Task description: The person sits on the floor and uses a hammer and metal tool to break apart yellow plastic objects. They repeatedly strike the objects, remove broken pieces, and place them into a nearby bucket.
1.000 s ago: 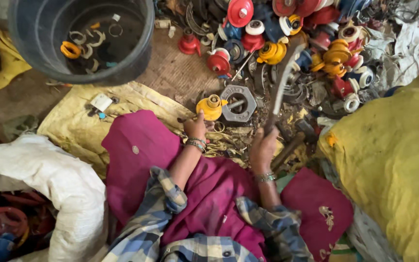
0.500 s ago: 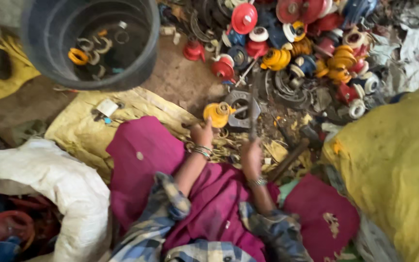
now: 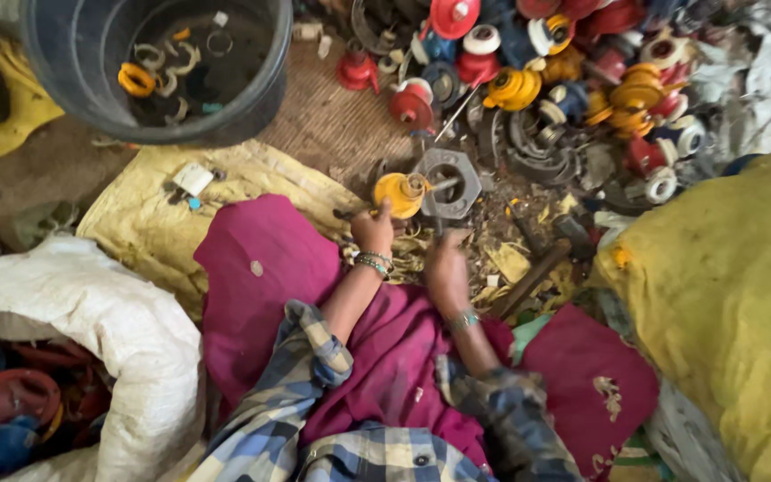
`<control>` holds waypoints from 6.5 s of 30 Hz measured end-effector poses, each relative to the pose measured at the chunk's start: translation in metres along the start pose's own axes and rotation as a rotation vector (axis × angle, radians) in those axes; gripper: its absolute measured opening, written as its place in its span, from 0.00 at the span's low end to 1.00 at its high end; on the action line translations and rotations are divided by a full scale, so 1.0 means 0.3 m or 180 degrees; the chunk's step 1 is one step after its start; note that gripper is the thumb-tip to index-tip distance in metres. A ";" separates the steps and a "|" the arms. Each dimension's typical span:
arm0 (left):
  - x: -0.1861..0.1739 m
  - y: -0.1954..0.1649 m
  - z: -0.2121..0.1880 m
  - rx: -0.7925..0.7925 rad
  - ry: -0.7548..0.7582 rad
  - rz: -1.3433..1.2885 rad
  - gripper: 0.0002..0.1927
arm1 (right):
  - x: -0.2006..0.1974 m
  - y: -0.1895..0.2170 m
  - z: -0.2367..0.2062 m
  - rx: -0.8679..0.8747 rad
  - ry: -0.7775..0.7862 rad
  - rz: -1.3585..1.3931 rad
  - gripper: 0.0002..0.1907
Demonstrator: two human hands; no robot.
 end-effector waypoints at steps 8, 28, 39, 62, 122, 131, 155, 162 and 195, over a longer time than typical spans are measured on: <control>0.012 -0.016 -0.006 -0.0116 -0.0075 -0.0362 0.22 | -0.176 -0.072 -0.035 0.0038 -0.0797 0.1610 0.13; -0.010 0.033 0.037 -0.0459 0.0038 -0.0587 0.16 | -0.013 -0.084 -0.054 0.0247 -0.0338 0.1534 0.14; 0.061 -0.010 0.039 -0.0731 0.1818 -0.1526 0.15 | 0.006 -0.144 -0.021 0.0636 -0.0282 0.2123 0.11; 0.014 -0.002 0.196 -0.0505 -0.0116 -0.1904 0.14 | -0.025 0.113 0.290 -0.0606 -0.0523 0.0296 0.18; 0.229 0.070 -0.047 0.1988 0.2832 0.2606 0.20 | 0.146 -0.410 0.096 0.1660 0.1061 0.5184 0.28; 0.188 0.177 -0.058 0.0559 0.3248 0.3393 0.27 | 0.138 -0.382 0.082 0.1485 0.1397 0.4713 0.29; 0.157 0.061 -0.131 0.1788 0.3613 0.4001 0.39 | 0.104 -0.347 0.049 -0.0275 0.1387 0.2738 0.39; 0.130 0.034 -0.052 0.2662 0.2976 0.3173 0.34 | 0.024 -0.414 0.111 -0.0063 0.1043 0.2812 0.30; 0.142 0.053 0.113 0.2507 0.1580 0.4246 0.06 | 0.056 -0.674 0.190 0.2684 0.0859 0.6837 0.06</control>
Point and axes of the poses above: each hand's wrist, its own z-axis towards the middle knuckle, its own x-axis out of the palm, y = z × x, the point moved 3 cm from there along z, towards the middle knuckle, and after that the axes turned 9 degrees about -z, right-handed, at the moved point
